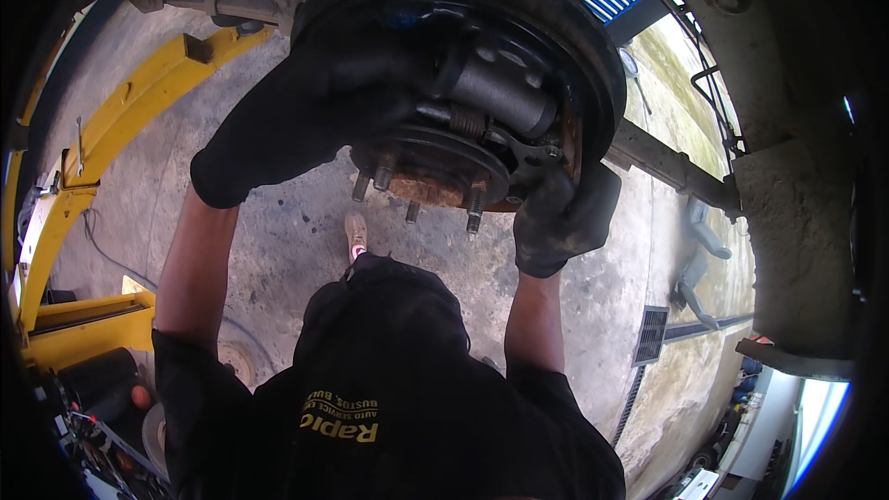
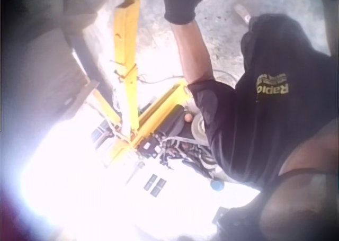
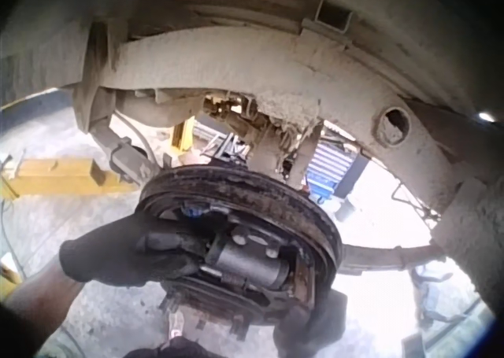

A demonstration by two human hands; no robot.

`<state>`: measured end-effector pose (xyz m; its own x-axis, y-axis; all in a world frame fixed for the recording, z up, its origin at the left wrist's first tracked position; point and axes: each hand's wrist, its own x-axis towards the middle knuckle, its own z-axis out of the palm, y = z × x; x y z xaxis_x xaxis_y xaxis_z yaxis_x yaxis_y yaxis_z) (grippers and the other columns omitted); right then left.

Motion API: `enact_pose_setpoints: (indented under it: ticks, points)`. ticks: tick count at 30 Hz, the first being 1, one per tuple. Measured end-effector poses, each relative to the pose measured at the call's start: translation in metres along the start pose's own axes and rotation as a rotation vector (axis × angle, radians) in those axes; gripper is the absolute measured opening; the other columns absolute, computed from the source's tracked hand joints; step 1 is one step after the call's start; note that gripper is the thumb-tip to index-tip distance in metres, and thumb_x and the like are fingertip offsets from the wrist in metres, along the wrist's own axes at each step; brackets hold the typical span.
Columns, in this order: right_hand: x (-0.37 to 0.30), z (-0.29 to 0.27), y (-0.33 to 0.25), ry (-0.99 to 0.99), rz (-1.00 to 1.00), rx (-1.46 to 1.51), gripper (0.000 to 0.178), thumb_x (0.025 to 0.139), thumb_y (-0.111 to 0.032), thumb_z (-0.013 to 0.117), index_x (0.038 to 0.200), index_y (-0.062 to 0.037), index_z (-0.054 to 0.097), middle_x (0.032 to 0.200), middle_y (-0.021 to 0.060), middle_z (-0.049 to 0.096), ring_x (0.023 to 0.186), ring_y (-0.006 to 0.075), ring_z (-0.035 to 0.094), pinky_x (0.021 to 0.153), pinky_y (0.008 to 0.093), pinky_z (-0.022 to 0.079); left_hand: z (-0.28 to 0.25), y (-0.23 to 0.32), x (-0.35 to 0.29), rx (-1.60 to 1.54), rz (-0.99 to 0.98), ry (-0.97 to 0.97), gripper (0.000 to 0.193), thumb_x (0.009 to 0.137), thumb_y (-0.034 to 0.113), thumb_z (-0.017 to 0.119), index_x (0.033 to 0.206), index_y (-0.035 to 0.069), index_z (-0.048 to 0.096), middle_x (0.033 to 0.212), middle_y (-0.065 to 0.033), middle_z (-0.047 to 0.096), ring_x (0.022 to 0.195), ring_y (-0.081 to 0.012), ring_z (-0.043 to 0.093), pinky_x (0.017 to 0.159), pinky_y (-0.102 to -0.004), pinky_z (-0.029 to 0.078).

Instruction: The person assembles a drum brake system by hand and with a screwdriver, fitting an adjuster spring onto a brake shoe, mounting the shoes onto the brake assembly, and using the screwdriver to lever springs and components into place.

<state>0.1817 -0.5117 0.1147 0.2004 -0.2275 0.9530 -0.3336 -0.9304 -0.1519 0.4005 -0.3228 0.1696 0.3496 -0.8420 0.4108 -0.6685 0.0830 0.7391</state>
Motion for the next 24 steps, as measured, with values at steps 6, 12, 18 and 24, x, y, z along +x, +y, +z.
enact_pose_setpoints:
  ticks: [6, 12, 18, 24]
  points:
    - [-0.001, 0.001, 0.0, 0.007, -0.009, 0.017, 0.041, 0.106, -0.036, 0.052, 0.096, 0.0018, 0.064, 0.079, 0.0115, 0.058, 0.065, 0.0268, 0.06, 0.06, 0.0372, 0.046, -0.005, -0.021, 0.006, 0.139, 0.403, 0.02, 0.029, 0.092, 0.013, 0.076, 0.121, 0.015, 0.071, 0.11, -0.0073, 0.073, 0.103, -0.0218, 0.07, 0.093, -0.0336, 0.058]
    - [-0.005, 0.0, 0.0, -0.012, 0.031, -0.001, 0.042, 0.106, -0.037, 0.051, 0.095, 0.0012, 0.064, 0.079, 0.0112, 0.058, 0.066, 0.0258, 0.061, 0.06, 0.0367, 0.046, 0.002, -0.04, 0.001, 0.661, 0.609, 0.033, 0.044, 0.08, 0.009, 0.084, 0.122, 0.018, 0.072, 0.115, -0.0054, 0.071, 0.106, -0.026, 0.07, 0.096, -0.0357, 0.057]
    - [-0.003, -0.002, 0.0, -0.029, 0.012, -0.016, 0.043, 0.107, -0.038, 0.05, 0.096, 0.0012, 0.064, 0.08, 0.0107, 0.059, 0.069, 0.0254, 0.061, 0.061, 0.0368, 0.046, 0.005, -0.028, -0.006, 0.484, 0.443, 0.068, 0.044, 0.083, 0.017, 0.079, 0.126, 0.026, 0.071, 0.126, -0.0035, 0.066, 0.113, -0.028, 0.067, 0.093, -0.0409, 0.057]
    - [-0.005, 0.0, -0.001, 0.0, 0.007, -0.034, 0.046, 0.107, -0.04, 0.049, 0.097, 0.0016, 0.064, 0.081, 0.0105, 0.059, 0.07, 0.0254, 0.062, 0.063, 0.0369, 0.046, 0.008, -0.011, -0.01, 0.382, 0.275, 0.072, 0.044, 0.083, 0.014, 0.079, 0.125, 0.023, 0.071, 0.125, -0.0066, 0.066, 0.116, -0.03, 0.065, 0.096, -0.0418, 0.055]
